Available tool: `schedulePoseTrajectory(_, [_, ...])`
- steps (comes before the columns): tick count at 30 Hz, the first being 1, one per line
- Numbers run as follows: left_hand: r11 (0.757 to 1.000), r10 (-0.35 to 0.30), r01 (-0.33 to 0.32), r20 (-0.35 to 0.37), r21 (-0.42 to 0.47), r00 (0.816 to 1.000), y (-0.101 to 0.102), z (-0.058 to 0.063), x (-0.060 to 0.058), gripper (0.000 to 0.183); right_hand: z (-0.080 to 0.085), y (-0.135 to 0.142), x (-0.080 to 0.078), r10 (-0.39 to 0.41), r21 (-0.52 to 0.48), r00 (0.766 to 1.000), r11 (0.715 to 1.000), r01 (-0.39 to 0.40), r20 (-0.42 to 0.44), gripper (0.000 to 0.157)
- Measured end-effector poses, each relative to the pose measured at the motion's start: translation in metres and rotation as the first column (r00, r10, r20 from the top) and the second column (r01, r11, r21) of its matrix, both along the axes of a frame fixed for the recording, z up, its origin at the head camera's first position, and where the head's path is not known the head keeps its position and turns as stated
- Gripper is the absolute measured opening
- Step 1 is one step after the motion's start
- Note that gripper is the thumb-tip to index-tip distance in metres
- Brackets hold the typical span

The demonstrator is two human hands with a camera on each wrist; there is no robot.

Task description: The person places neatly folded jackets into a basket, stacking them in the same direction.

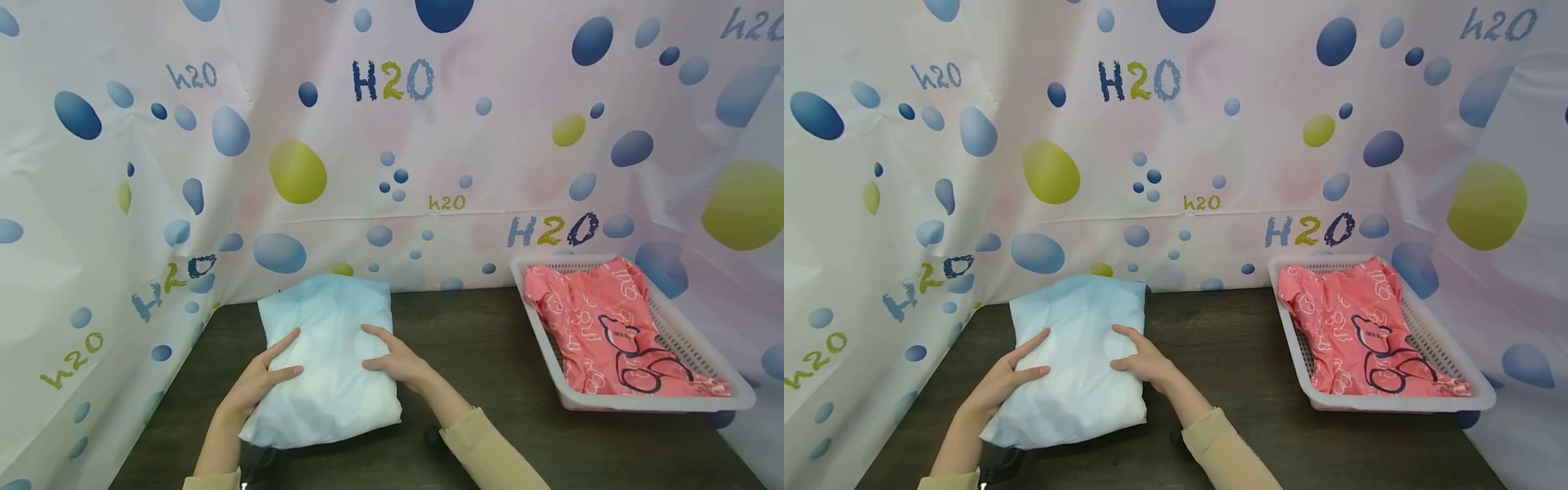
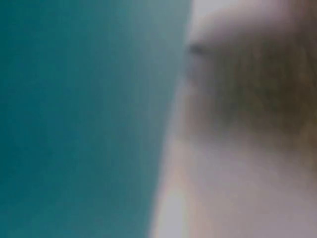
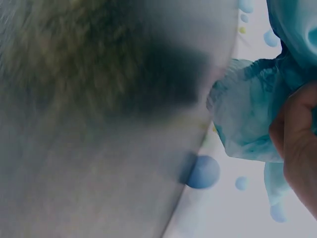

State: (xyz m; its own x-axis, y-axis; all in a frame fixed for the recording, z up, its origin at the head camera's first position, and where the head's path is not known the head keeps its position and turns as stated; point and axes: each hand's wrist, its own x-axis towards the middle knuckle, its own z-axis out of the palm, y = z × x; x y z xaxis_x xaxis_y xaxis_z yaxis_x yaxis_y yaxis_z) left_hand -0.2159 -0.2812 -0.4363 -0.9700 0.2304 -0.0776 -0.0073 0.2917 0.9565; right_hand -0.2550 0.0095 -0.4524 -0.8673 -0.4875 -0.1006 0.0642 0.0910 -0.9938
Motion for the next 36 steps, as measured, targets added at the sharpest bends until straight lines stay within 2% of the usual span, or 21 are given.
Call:
schedulePoseTrajectory(6, [0.998,-0.042,0.043,-0.036,0.039,0.998,0.02,0.01,0.002,0.077,0.015,0.024,0.004,0.008,0.006,1.0,1.0,-0.008,-0.025,0.068])
schedulePoseTrajectory(13, [0.989,-0.109,0.119,-0.112,0.083,0.988,0.048,0.02,0.002,0.077,0.032,0.058,0.011,-0.009,0.021,0.998,1.0,0.01,-0.065,0.07])
schedulePoseTrajectory(23, [0.969,-0.153,0.17,-0.105,0.177,0.983,0.092,0.034,0.0,0.08,0.053,0.105,0.017,-0.043,0.064,0.994,0.997,0.05,-0.099,0.071])
schedulePoseTrajectory(30, [0.949,-0.194,0.213,-0.101,0.232,0.976,0.127,0.037,-0.005,0.081,0.062,0.143,0.023,-0.045,0.08,0.991,0.995,0.056,-0.13,0.073])
schedulePoseTrajectory(36, [0.939,-0.213,0.234,-0.109,0.252,0.971,0.162,0.04,-0.011,0.079,0.072,0.176,0.03,-0.078,0.134,0.982,0.986,0.102,-0.17,0.074])
